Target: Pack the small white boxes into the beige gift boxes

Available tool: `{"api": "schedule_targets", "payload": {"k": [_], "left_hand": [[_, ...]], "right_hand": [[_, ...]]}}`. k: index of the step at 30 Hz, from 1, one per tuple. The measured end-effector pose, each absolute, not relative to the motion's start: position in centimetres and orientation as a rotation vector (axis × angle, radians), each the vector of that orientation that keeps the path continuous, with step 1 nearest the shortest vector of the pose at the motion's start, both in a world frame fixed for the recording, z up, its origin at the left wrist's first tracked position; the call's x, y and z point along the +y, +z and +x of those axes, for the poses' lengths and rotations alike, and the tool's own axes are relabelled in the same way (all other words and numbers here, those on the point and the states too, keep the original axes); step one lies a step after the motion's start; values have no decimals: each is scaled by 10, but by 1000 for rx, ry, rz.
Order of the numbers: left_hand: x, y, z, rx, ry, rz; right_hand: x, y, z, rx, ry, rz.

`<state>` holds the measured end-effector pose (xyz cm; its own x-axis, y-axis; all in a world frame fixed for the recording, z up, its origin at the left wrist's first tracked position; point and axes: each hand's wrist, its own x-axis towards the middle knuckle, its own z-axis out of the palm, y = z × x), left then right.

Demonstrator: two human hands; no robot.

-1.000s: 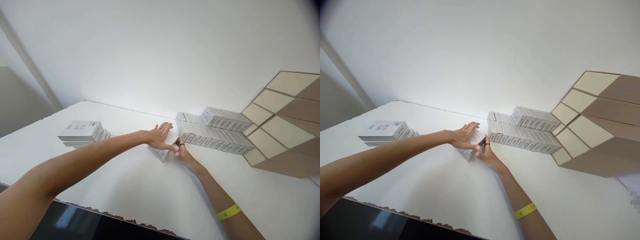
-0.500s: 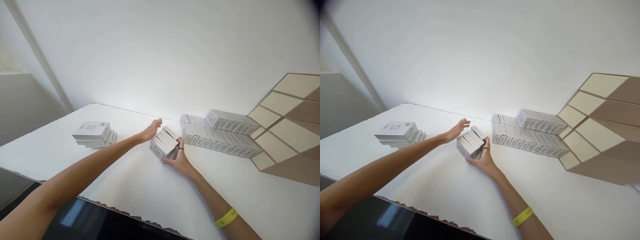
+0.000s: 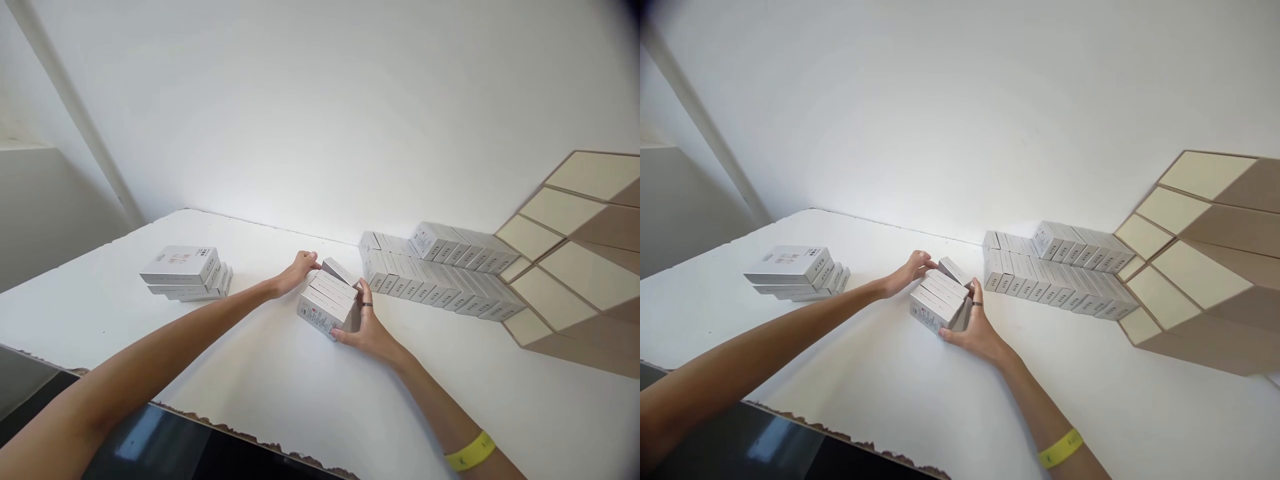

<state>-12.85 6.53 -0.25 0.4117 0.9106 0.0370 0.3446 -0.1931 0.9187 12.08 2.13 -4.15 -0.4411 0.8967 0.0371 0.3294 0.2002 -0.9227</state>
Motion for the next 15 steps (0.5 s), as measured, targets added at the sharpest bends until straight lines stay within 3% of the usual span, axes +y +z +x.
{"api": "schedule_targets", "payload": {"k": [15], "left_hand": [[50, -5, -132, 906, 670, 1755]], "right_hand": [[17, -41, 125, -1893, 1266, -1099]]}}
